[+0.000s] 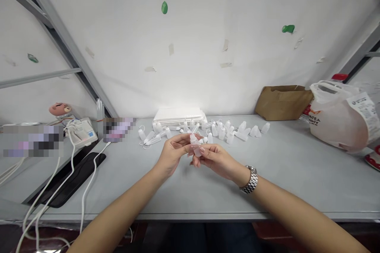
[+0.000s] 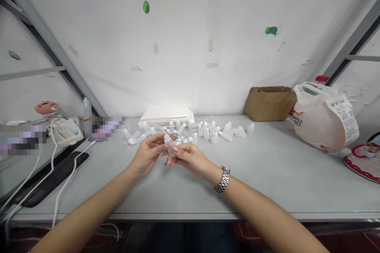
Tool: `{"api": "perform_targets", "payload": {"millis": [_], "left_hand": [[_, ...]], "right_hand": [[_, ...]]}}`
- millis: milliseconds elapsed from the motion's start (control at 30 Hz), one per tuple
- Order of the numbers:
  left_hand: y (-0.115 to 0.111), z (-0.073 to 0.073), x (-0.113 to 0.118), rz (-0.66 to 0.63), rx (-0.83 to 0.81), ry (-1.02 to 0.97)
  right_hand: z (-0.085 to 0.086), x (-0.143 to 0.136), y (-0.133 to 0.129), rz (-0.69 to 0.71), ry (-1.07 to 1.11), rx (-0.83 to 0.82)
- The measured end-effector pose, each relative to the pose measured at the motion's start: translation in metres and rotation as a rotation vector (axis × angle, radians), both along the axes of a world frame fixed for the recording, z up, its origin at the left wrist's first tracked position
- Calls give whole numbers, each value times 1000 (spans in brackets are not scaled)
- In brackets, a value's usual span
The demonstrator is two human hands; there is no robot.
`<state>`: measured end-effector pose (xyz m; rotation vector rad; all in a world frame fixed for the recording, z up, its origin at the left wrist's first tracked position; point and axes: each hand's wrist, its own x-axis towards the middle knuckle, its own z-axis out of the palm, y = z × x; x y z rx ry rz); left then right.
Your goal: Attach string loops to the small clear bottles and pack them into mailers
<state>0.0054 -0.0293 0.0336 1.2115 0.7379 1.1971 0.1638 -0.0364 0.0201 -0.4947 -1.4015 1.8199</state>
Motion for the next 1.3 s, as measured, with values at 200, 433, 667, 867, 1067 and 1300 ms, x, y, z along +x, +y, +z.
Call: {"api": "perform_targets", "payload": {"millis": [200,433,667,867,1067,1300], "left_hand": [[-1,-1,3,63,-31,-4],[1,-5,2,90,-28,-43],[2,-7,-1,3,81,58],[0,0,-5,-45,230,193],[1,2,-2,11,174,193],[-6,1,4,106,164,168]], "right_hand": [[-1,-2,0,-5,35,-30],[-3,-5,0,-236,-158,132],[2,-1,-6,-272,-322,291],[3,0,-7,-252,-364,334],[3,-1,-8,-447,-441,432],[-4,-1,-10,-737,-572,738]]}}
